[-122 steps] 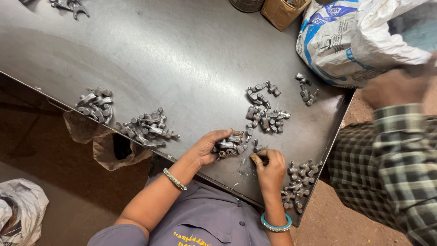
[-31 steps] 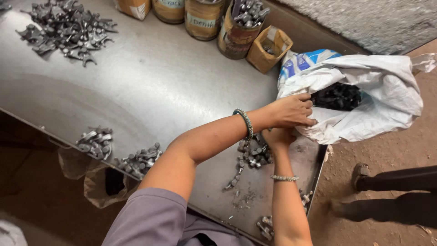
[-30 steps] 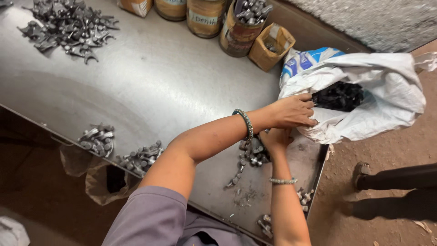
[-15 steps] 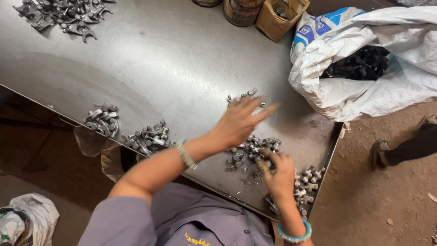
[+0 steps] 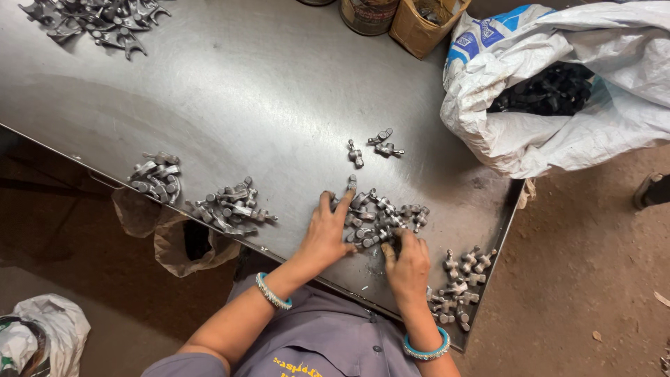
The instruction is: The person picks up small metal castings from a steel table one at a time, turns them in their hands, and places them into sorted piles, occasionally brushing debris aside. Near the end, other workers bring a large sack and pour more castings onto the table.
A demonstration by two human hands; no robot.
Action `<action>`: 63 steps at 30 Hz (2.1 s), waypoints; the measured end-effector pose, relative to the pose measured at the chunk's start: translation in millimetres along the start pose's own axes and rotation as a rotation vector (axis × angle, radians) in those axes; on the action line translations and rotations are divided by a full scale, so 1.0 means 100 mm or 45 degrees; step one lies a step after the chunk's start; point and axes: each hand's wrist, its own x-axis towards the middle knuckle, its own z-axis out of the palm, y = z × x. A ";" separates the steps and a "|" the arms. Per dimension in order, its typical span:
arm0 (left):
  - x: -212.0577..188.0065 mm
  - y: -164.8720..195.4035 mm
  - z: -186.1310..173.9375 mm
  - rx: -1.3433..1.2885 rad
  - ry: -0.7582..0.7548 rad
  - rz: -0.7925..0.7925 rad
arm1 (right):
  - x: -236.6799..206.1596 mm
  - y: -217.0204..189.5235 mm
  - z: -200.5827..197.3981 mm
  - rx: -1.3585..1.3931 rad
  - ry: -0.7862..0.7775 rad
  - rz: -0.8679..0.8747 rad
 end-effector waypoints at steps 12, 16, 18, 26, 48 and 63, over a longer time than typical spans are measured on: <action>0.51 0.07 0.17 -0.042 -0.035 0.038 | -0.22 0.25 -0.93 -0.455 -0.131 0.456; 0.59 0.09 0.18 -0.037 -0.047 0.076 | -0.05 0.14 -0.71 -0.249 0.031 0.223; 0.59 0.09 0.16 -0.027 -0.086 0.042 | 0.14 0.05 -0.45 -0.134 -0.015 0.128; 0.42 -0.05 -0.16 -0.065 -0.004 0.070 | 0.20 0.01 -0.26 -0.126 0.011 -0.034; 0.15 -0.02 0.54 -1.452 -0.450 0.116 | -0.28 0.73 -0.04 2.054 -0.468 0.812; 0.34 -0.46 0.44 -2.274 -0.040 -0.998 | -0.01 0.30 -0.13 0.302 0.127 0.360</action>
